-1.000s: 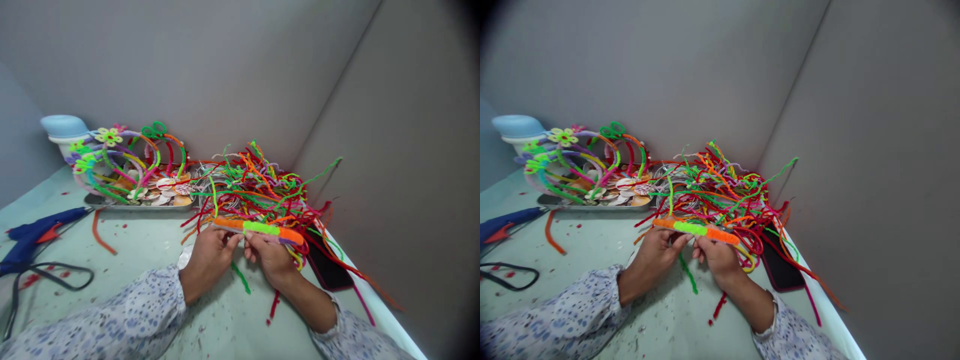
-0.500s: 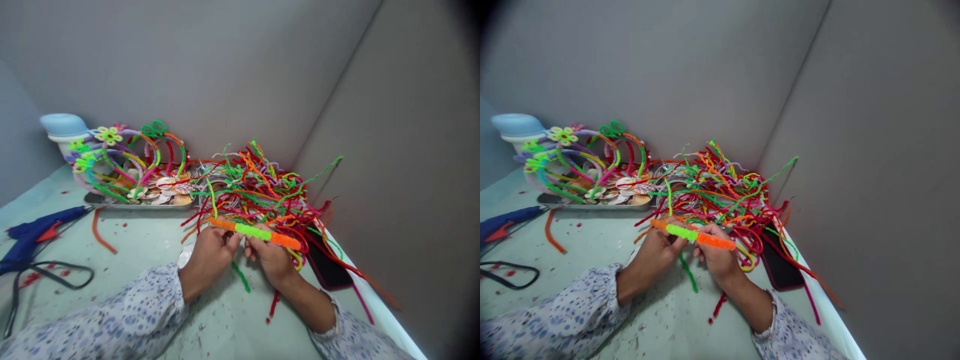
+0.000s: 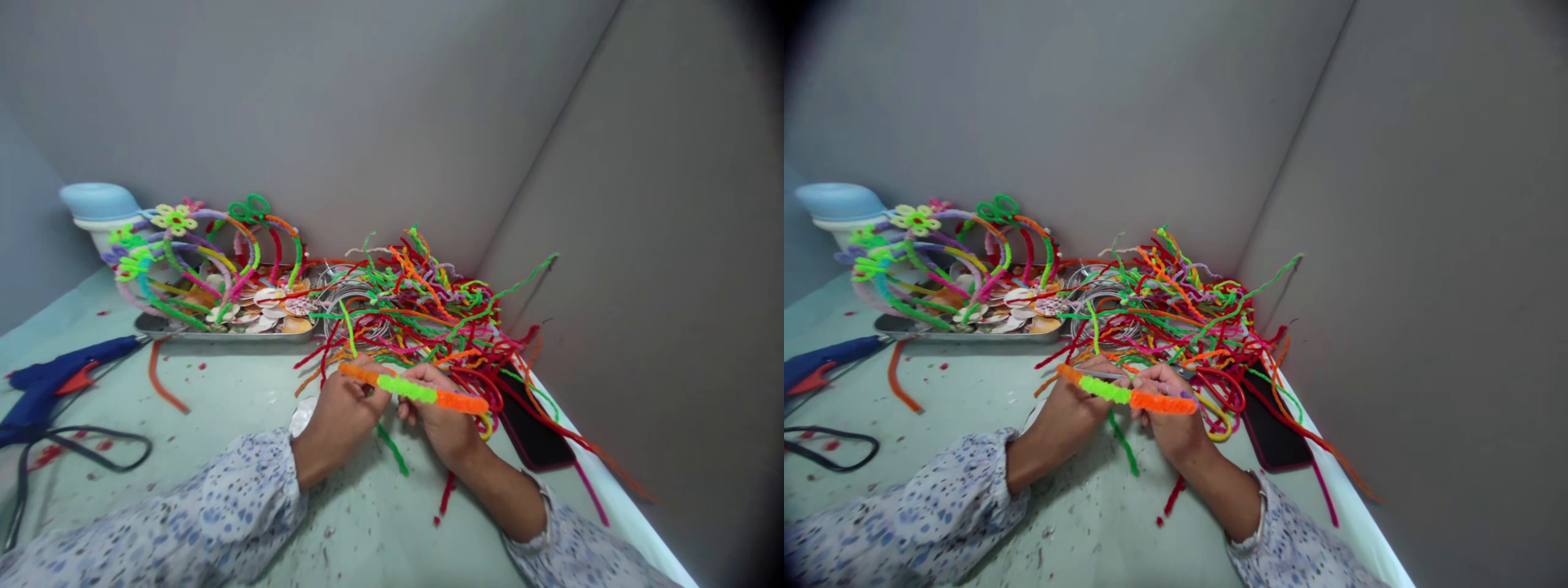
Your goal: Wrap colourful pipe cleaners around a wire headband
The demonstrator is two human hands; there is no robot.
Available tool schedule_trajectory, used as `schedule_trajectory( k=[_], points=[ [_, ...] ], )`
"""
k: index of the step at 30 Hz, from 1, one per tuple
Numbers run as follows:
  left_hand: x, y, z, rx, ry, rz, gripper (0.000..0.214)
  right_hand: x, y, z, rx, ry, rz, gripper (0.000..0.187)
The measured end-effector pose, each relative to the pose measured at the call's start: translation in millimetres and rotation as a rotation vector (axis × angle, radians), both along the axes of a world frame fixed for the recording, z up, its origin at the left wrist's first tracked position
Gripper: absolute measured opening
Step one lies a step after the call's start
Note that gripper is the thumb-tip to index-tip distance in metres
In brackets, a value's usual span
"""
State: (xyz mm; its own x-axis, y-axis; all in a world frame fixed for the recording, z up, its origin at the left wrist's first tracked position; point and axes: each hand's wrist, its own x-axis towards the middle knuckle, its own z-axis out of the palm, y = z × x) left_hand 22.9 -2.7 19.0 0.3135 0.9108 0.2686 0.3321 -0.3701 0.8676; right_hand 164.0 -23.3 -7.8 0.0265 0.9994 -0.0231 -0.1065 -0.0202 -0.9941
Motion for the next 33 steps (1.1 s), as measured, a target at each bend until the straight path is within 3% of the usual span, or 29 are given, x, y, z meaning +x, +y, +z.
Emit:
schedule_trajectory(
  k=[15,20,28,33],
  points=[
    [0,1,-0.1,-0.061,0.010,-0.045,0.023,-3,-2,3.5,0.031,-0.135,-0.069,0.020],
    [1,0,-3.3,-0.118,-0.014,0.011,0.017,-2,-4,3.9,0.038,-0.162,-0.060,0.017],
    [2,-2,-5.9,-0.237,-0.147,0.001,0.016,-2,-8,-5.2,0.126,-0.238,-0.066,0.015],
    [3,1,-11.0,-0.253,-0.185,0.022,0.019,-2,-7,-13.9,0.185,-0.329,-0.139,0.014]
  ],
)
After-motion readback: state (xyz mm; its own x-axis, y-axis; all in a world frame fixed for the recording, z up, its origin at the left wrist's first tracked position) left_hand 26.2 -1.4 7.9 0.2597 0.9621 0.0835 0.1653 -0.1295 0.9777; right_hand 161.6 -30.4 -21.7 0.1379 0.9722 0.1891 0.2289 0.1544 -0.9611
